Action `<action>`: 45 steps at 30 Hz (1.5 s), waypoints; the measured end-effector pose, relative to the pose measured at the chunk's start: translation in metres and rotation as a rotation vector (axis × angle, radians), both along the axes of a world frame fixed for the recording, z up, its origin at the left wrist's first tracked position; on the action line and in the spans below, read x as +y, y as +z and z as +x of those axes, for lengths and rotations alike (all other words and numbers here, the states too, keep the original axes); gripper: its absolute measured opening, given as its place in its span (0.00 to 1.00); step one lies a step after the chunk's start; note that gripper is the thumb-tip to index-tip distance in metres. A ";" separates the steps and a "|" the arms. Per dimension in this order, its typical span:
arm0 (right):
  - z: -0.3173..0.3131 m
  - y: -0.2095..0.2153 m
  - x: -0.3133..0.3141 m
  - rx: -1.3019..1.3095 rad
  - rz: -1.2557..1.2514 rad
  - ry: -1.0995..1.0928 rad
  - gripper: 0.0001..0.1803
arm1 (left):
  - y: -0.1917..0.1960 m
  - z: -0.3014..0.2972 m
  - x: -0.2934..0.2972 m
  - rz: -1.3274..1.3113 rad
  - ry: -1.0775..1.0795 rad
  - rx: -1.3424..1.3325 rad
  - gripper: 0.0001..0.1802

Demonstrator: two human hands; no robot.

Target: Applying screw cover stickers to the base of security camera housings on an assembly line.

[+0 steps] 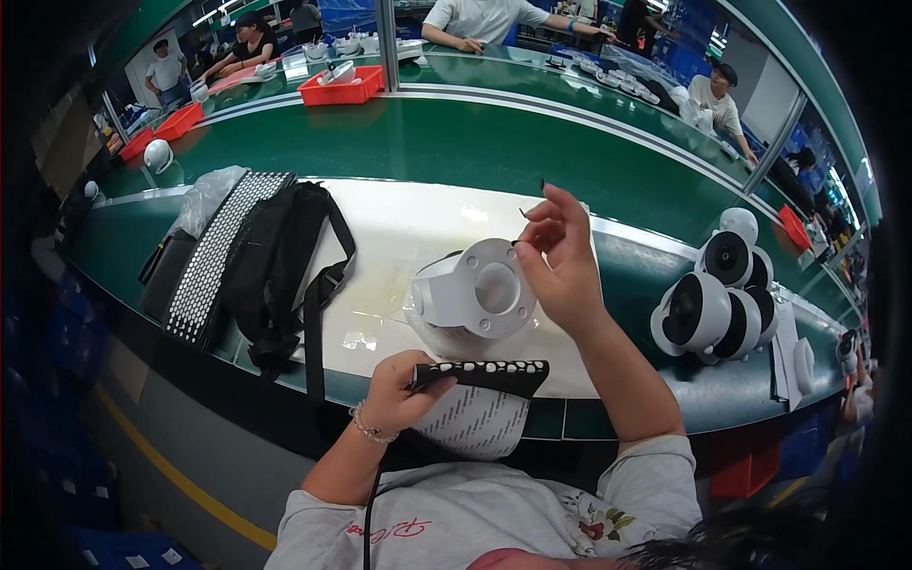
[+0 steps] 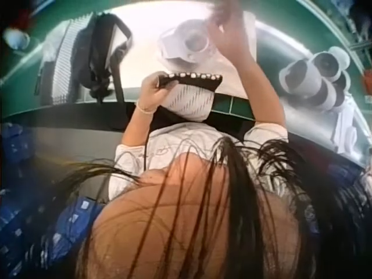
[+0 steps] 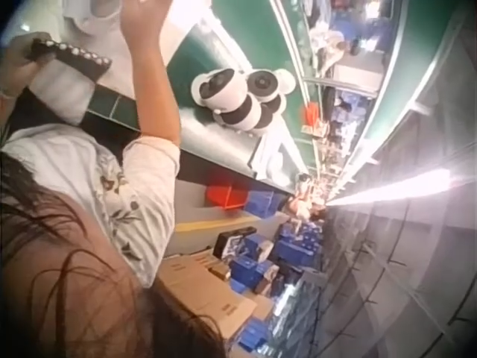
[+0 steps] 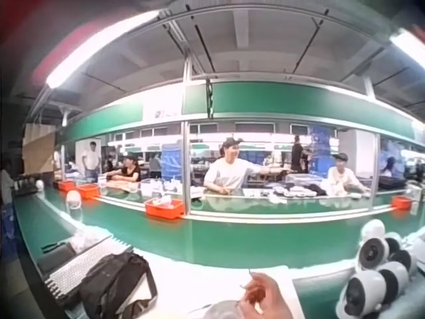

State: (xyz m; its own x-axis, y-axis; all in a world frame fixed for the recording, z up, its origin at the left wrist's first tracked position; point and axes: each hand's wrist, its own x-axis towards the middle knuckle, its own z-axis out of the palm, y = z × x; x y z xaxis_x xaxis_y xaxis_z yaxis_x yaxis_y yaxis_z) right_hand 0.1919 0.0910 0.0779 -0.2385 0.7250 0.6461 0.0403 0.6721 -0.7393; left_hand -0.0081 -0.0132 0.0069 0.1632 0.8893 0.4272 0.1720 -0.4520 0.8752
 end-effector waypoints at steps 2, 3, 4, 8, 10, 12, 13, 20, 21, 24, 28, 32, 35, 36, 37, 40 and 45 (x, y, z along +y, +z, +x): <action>0.005 0.008 0.003 -0.075 -0.238 0.073 0.35 | 0.001 0.000 -0.001 0.011 0.000 -0.007 0.10; 0.006 0.009 0.004 -0.077 -0.235 0.077 0.35 | 0.001 -0.001 -0.001 0.015 0.006 -0.012 0.10; 0.007 0.010 0.004 -0.082 -0.244 0.112 0.36 | 0.002 -0.001 0.000 0.017 0.009 -0.013 0.10; 0.014 0.015 0.002 -0.106 -0.277 0.158 0.36 | 0.004 0.001 0.000 0.013 -0.033 -0.009 0.11; 0.013 0.023 -0.005 -0.189 -0.235 0.093 0.35 | 0.003 0.000 0.001 0.016 -0.039 0.001 0.11; 0.012 0.028 -0.013 -0.273 -0.192 0.027 0.33 | 0.003 0.000 0.000 -0.026 -0.044 -0.021 0.12; 0.011 0.030 -0.016 -0.325 -0.153 -0.012 0.32 | 0.003 0.000 0.000 -0.027 -0.044 -0.020 0.12; 0.005 0.028 -0.035 -0.751 0.358 -0.249 0.36 | 0.006 0.001 0.000 0.034 -0.043 0.037 0.12; 0.001 0.022 -0.033 -0.685 0.436 -0.304 0.36 | 0.006 0.001 0.000 0.035 -0.031 0.044 0.13; -0.004 0.018 -0.024 -0.538 0.481 -0.336 0.34 | 0.007 0.002 0.000 0.032 -0.027 0.035 0.13; -0.016 0.011 -0.008 -0.291 0.043 -0.087 0.31 | 0.009 0.002 0.001 0.075 -0.031 0.055 0.13; -0.019 0.013 -0.006 -0.398 -0.031 0.060 0.27 | 0.007 0.001 0.003 0.072 -0.039 0.054 0.12; -0.018 0.016 -0.004 -0.337 -0.150 0.153 0.25 | 0.007 0.000 0.003 0.082 -0.040 0.058 0.12; -0.018 0.017 -0.005 -0.337 -0.152 0.154 0.25 | 0.007 0.000 0.003 0.085 -0.045 0.055 0.12; -0.018 0.018 -0.006 -0.353 -0.164 0.135 0.24 | 0.007 0.000 0.003 0.084 -0.044 0.055 0.12; -0.017 0.018 -0.009 -0.424 -0.024 0.040 0.23 | 0.009 0.002 0.004 0.075 -0.046 0.063 0.12; -0.020 0.028 -0.029 -0.651 0.441 -0.208 0.21 | 0.011 0.003 0.004 0.097 -0.026 0.076 0.12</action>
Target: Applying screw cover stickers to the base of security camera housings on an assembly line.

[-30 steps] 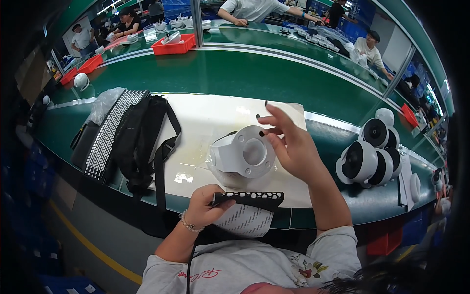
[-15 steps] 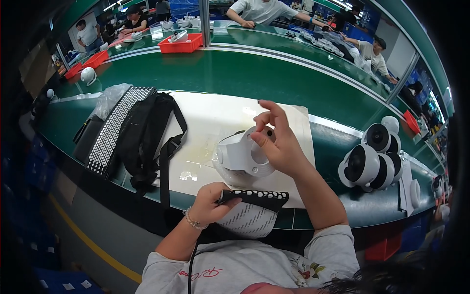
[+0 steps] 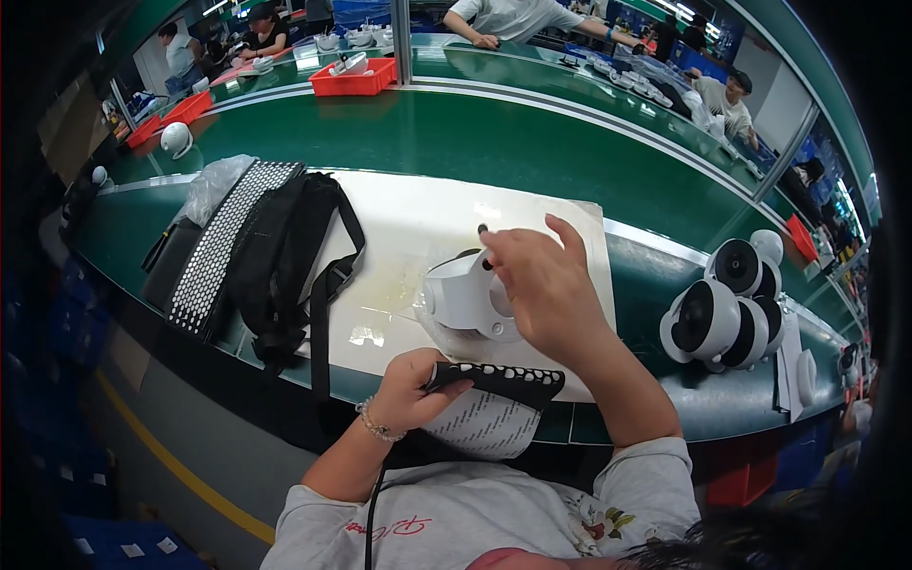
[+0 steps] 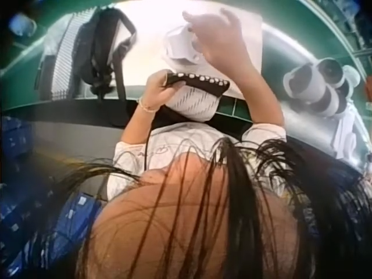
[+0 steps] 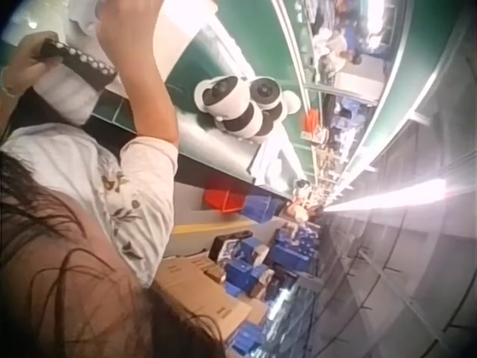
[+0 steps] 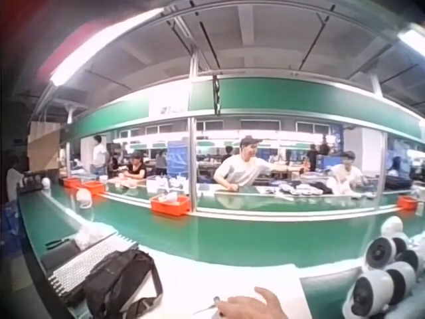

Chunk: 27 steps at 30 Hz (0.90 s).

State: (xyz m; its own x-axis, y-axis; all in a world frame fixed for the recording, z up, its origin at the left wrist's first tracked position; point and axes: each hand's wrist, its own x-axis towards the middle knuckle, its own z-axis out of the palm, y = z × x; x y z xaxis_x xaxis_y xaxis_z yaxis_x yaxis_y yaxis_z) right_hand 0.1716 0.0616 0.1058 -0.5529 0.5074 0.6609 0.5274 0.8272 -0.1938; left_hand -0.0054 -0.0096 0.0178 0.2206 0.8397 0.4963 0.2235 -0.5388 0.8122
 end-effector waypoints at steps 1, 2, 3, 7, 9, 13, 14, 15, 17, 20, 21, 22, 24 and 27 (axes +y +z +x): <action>-0.002 0.000 -0.006 -0.043 0.054 -0.042 0.21 | 0.000 0.000 0.000 -0.001 0.002 0.000 0.12; -0.003 0.001 -0.012 -0.087 0.109 -0.086 0.20 | -0.001 0.000 0.000 0.004 0.003 -0.011 0.12; -0.002 0.002 -0.017 -0.088 0.109 -0.086 0.20 | -0.001 0.000 0.000 0.009 0.004 -0.021 0.12; 0.008 -0.005 -0.018 -0.043 -0.059 -0.062 0.11 | -0.002 -0.001 -0.001 0.023 0.006 -0.030 0.12; 0.017 -0.015 -0.014 0.090 -0.141 -0.017 0.08 | 0.002 0.001 -0.003 -0.035 -0.002 -0.051 0.11; 0.021 -0.032 -0.013 0.087 -0.352 0.084 0.06 | -0.001 -0.002 -0.003 -0.061 -0.006 -0.068 0.10; 0.020 -0.034 -0.015 0.070 -0.380 0.088 0.07 | -0.001 -0.003 -0.004 -0.073 0.001 -0.059 0.10; 0.020 -0.035 -0.016 0.053 -0.408 0.093 0.08 | -0.001 -0.003 -0.005 -0.085 0.008 -0.050 0.09; 0.023 -0.039 -0.013 0.041 -0.421 0.106 0.07 | -0.003 -0.003 -0.005 -0.082 0.010 -0.060 0.08; 0.025 -0.040 -0.013 0.073 -0.491 0.146 0.07 | -0.007 -0.004 -0.005 -0.080 0.016 -0.058 0.07; 0.025 -0.041 -0.013 0.114 -0.549 0.172 0.08 | -0.007 -0.004 -0.005 -0.081 0.020 -0.047 0.06; 0.026 -0.042 -0.014 0.115 -0.551 0.172 0.08 | -0.007 -0.004 -0.005 -0.082 0.020 -0.046 0.06; 0.029 -0.046 -0.013 0.028 -0.286 0.158 0.10 | -0.007 -0.003 -0.006 -0.107 0.052 -0.041 0.06; 0.034 -0.049 -0.007 -0.019 -0.038 0.144 0.12 | -0.005 -0.003 -0.005 -0.126 0.088 -0.005 0.06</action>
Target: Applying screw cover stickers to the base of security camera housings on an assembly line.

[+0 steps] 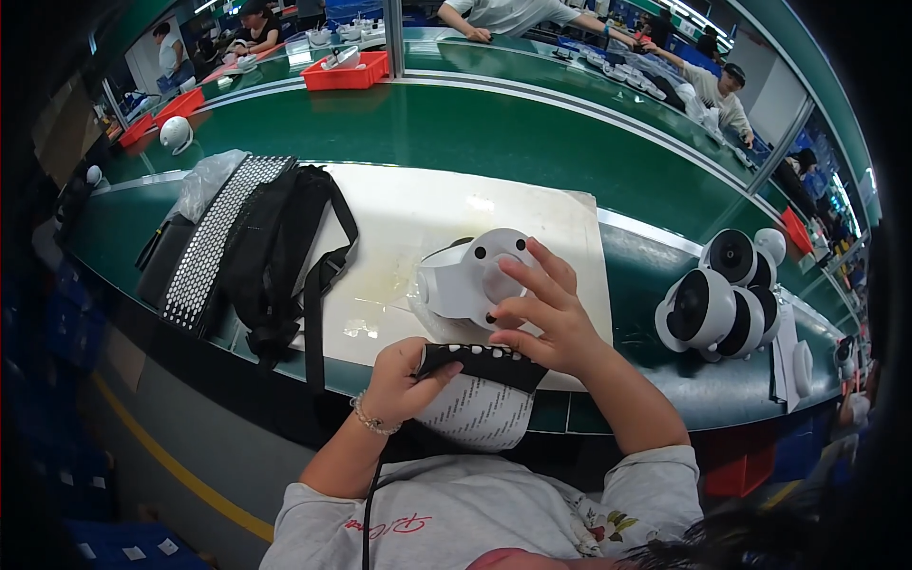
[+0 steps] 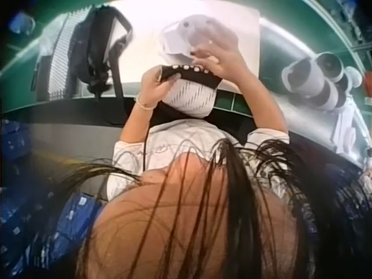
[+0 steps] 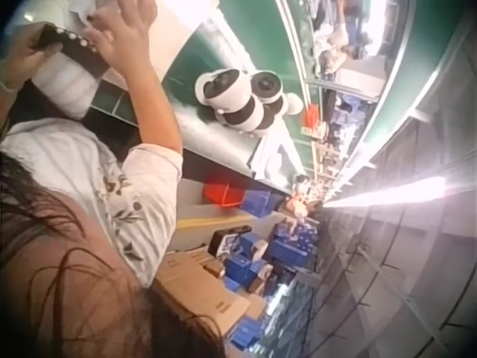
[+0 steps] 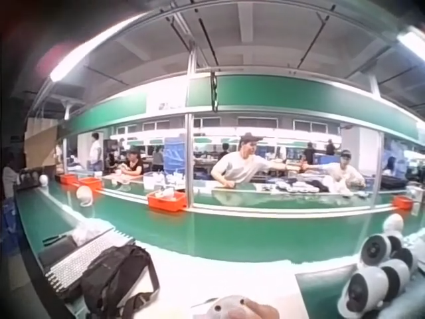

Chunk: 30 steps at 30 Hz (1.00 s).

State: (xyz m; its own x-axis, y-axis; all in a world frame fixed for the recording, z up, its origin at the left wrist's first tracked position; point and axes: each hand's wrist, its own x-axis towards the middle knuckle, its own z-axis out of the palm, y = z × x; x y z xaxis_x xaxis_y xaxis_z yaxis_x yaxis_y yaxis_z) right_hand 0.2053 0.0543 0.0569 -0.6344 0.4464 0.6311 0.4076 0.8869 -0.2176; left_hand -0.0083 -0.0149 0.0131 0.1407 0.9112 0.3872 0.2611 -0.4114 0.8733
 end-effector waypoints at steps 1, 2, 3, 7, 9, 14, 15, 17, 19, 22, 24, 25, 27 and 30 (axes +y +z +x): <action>0.001 -0.001 -0.001 0.000 -0.004 -0.001 0.12 | -0.001 0.000 0.000 -0.004 -0.001 0.000 0.06; 0.000 -0.001 -0.002 -0.020 0.158 -0.019 0.12 | -0.003 -0.002 0.000 -0.009 0.014 0.018 0.05; 0.000 -0.001 -0.003 -0.040 0.321 -0.037 0.13 | -0.004 -0.003 0.000 -0.013 0.028 0.037 0.05; -0.003 -0.001 -0.012 -0.052 0.335 -0.090 0.13 | -0.004 -0.002 0.001 -0.083 0.013 -0.026 0.05; -0.006 0.001 -0.019 0.070 0.202 -0.168 0.12 | -0.001 0.000 0.001 -0.135 -0.023 -0.115 0.06; -0.014 0.021 -0.040 -0.028 0.172 -0.122 0.11 | -0.007 -0.003 -0.001 -0.080 -0.023 -0.108 0.05; -0.015 0.024 -0.042 -0.090 0.146 -0.119 0.11 | -0.007 -0.003 0.000 -0.047 -0.011 -0.083 0.04; -0.016 0.026 -0.046 -0.064 0.153 -0.126 0.11 | -0.008 -0.004 0.000 -0.009 -0.011 -0.052 0.04; -0.018 0.025 -0.048 -0.039 0.159 -0.132 0.11 | -0.011 -0.006 0.001 0.029 -0.011 -0.022 0.04; -0.027 0.014 -0.046 0.002 0.169 -0.136 0.10 | -0.015 -0.007 0.003 0.108 -0.049 0.037 0.04; -0.029 0.007 -0.043 -0.019 0.177 -0.091 0.09 | -0.014 -0.006 0.003 0.120 -0.048 0.059 0.03; -0.028 0.005 -0.043 -0.019 0.177 -0.093 0.09 | -0.014 -0.005 0.003 0.119 -0.050 0.059 0.03; -0.028 0.004 -0.042 0.009 0.140 -0.012 0.09 | -0.011 -0.004 0.002 0.039 -0.088 -0.028 0.03; -0.020 0.005 -0.039 -0.026 0.175 0.080 0.08 | -0.013 -0.006 0.002 0.038 -0.103 0.009 0.03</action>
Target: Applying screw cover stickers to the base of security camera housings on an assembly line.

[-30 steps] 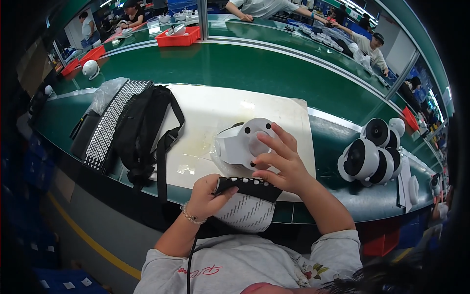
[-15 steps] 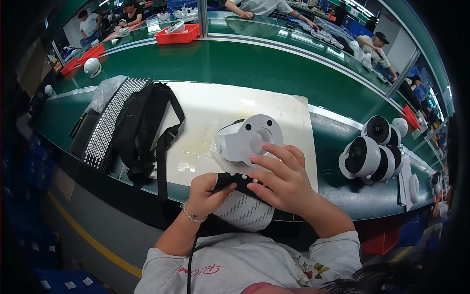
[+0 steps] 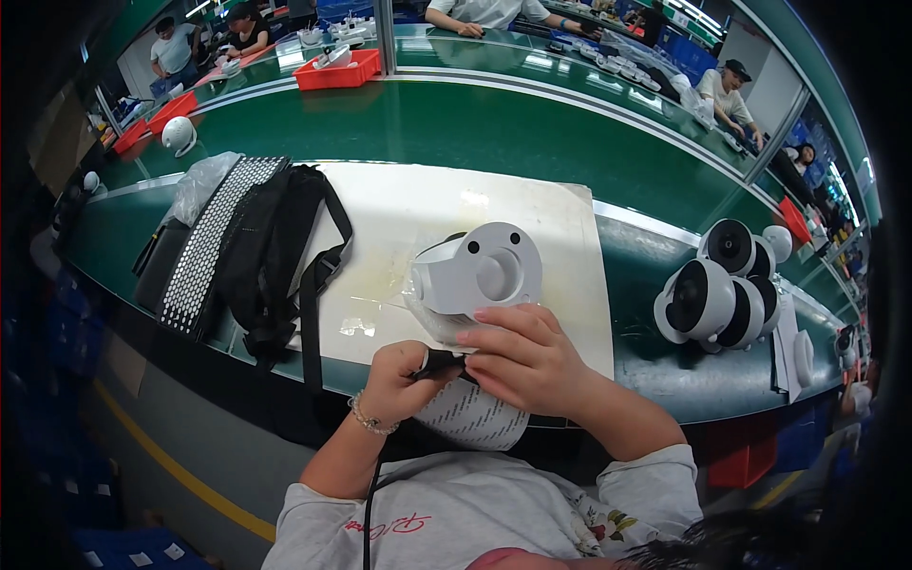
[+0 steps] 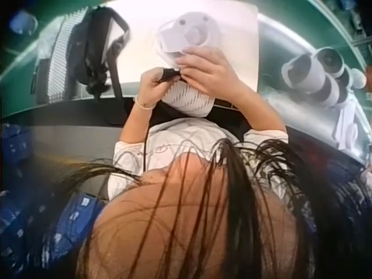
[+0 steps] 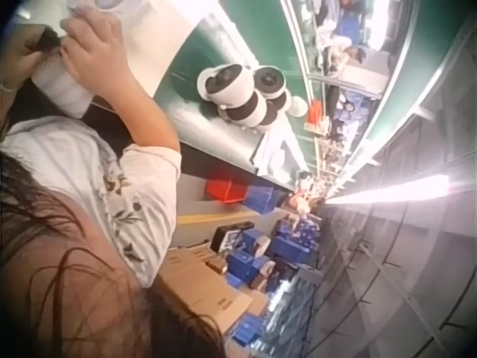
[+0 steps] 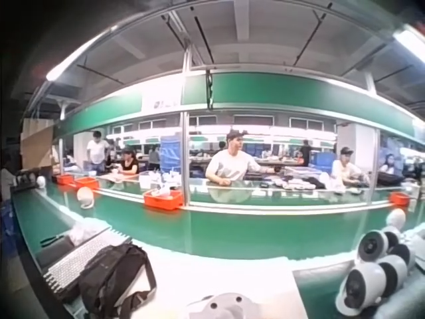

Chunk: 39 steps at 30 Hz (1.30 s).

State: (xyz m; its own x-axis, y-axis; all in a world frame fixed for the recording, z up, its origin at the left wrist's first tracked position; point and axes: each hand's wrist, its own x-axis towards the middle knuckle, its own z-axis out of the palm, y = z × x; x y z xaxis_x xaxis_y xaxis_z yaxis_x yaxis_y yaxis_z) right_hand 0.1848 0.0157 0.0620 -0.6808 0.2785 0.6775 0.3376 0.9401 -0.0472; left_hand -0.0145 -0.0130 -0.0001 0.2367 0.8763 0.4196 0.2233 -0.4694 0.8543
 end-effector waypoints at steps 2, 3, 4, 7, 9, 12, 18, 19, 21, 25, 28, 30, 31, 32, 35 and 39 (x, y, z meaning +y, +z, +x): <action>0.006 0.003 0.002 -0.021 -0.047 0.045 0.08 | 0.005 0.005 -0.001 -0.088 0.012 -0.085 0.03; 0.007 0.005 0.002 -0.045 -0.095 0.094 0.08 | 0.007 0.007 -0.002 -0.177 0.027 -0.173 0.03; 0.007 0.004 0.001 -0.044 -0.095 0.093 0.08 | 0.006 0.007 -0.001 -0.177 0.027 -0.172 0.03; 0.006 0.002 0.000 -0.057 -0.107 0.084 0.08 | 0.005 0.003 0.000 -0.079 0.055 -0.082 0.03; 0.011 0.003 0.005 0.101 -0.232 0.065 0.07 | 0.008 0.001 0.000 -0.029 0.022 -0.015 0.05; 0.021 0.010 0.012 0.207 -0.399 -0.017 0.05 | 0.004 -0.002 0.002 0.002 0.047 0.029 0.06; 0.034 0.007 0.029 0.491 -0.807 -0.241 0.05 | 0.004 0.007 0.005 0.363 0.106 -0.122 0.11; 0.034 0.005 0.028 0.440 -0.815 -0.231 0.05 | -0.002 0.003 0.006 0.358 0.052 -0.079 0.11; 0.035 0.000 0.026 0.346 -0.789 -0.225 0.04 | -0.001 0.005 0.008 0.296 0.020 -0.064 0.13; 0.036 -0.010 0.027 0.382 -0.852 -0.218 0.04 | -0.003 0.005 0.013 0.223 -0.060 -0.019 0.20; 0.035 -0.014 0.025 0.428 -0.877 -0.188 0.04 | -0.003 0.004 0.014 0.237 -0.085 0.034 0.09; 0.035 -0.013 0.023 0.355 -0.732 -0.245 0.05 | -0.003 0.005 0.012 0.189 -0.074 0.013 0.09; 0.035 -0.010 0.021 0.355 -0.734 -0.245 0.05 | -0.003 0.006 0.011 0.144 -0.063 -0.009 0.09; 0.035 -0.005 0.018 0.240 -0.536 -0.330 0.06 | -0.003 0.006 0.011 0.142 -0.062 -0.008 0.09; 0.037 -0.007 0.012 0.064 -0.177 -0.444 0.08 | -0.001 0.005 0.010 0.126 -0.050 0.015 0.09; 0.040 -0.008 0.012 -0.002 0.023 -0.487 0.10 | 0.005 0.004 0.008 0.075 0.006 0.020 0.09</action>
State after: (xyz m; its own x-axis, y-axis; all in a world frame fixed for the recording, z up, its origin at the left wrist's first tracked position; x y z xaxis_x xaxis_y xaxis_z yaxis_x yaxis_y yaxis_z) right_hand 0.2251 0.0274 0.0535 -0.4763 0.5501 0.6859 0.7384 0.6738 -0.0276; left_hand -0.0104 -0.0045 0.0052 0.2408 0.8440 0.4792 0.2425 -0.5304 0.8123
